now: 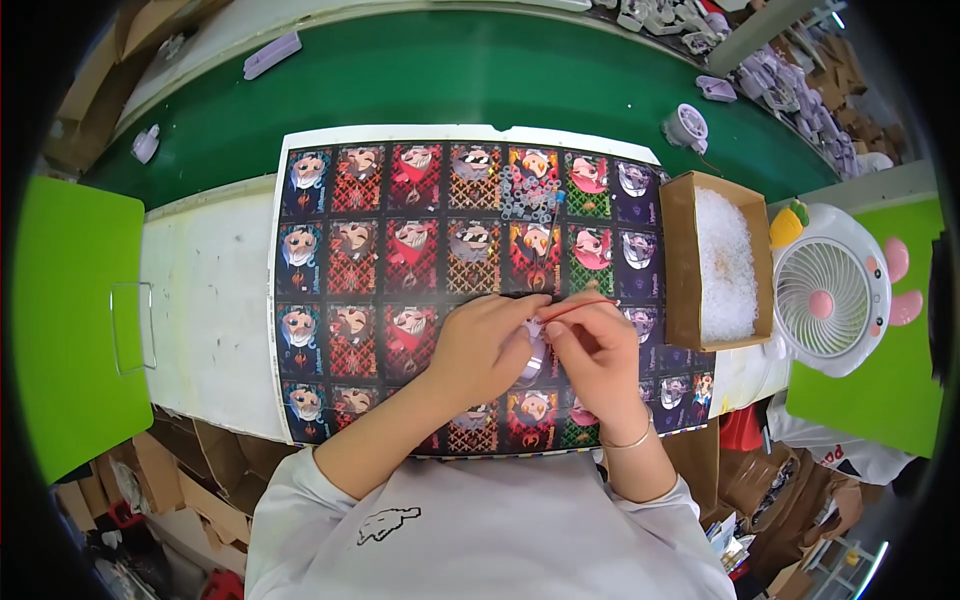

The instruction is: The person assembles small electronic components by hand, inserting circuit boards with wires into purple plastic casings at a factory workbench.

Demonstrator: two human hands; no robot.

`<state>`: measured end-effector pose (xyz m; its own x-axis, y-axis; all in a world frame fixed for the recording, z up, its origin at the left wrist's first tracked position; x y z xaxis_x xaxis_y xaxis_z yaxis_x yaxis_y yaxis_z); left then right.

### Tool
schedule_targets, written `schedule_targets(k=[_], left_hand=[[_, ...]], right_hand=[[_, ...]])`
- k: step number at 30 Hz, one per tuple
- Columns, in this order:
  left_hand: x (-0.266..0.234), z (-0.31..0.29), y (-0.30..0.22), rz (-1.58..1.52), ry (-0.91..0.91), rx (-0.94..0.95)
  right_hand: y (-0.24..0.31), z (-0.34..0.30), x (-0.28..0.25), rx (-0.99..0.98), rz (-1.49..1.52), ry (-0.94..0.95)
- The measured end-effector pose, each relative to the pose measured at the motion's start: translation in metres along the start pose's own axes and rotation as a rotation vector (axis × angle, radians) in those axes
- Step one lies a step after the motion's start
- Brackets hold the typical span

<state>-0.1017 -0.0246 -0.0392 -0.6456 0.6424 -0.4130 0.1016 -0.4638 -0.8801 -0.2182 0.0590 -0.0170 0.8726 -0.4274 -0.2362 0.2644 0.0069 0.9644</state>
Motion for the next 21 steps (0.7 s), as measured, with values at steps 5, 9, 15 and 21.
schedule_targets(k=[5, 9, 15, 21], left_hand=[[0.000, -0.002, 0.004, -0.062, -0.032, 0.015], [0.002, -0.002, 0.007, -0.056, -0.037, -0.010], [0.003, 0.001, 0.004, -0.080, -0.025, -0.006], [0.003, 0.002, 0.006, -0.065, -0.049, -0.006]], right_hand=[[0.024, 0.005, 0.005, -0.181, -0.264, 0.097], [0.022, 0.021, 0.001, -0.171, -0.234, 0.239], [0.035, 0.023, 0.006, -0.319, -0.348, 0.313], [0.004, 0.018, -0.001, -0.027, -0.088, 0.195]])
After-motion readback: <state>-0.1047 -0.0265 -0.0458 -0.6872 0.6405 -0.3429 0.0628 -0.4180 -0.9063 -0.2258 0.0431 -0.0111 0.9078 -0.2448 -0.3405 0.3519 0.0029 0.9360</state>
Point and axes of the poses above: each hand's wrist, its own z-axis towards the middle knuckle, its own x-axis out of the palm, y = z × x, the point moved 6 cm from there along z, towards the middle knuckle, and after that the axes turned 1 degree about z, right-handed, at the moved point
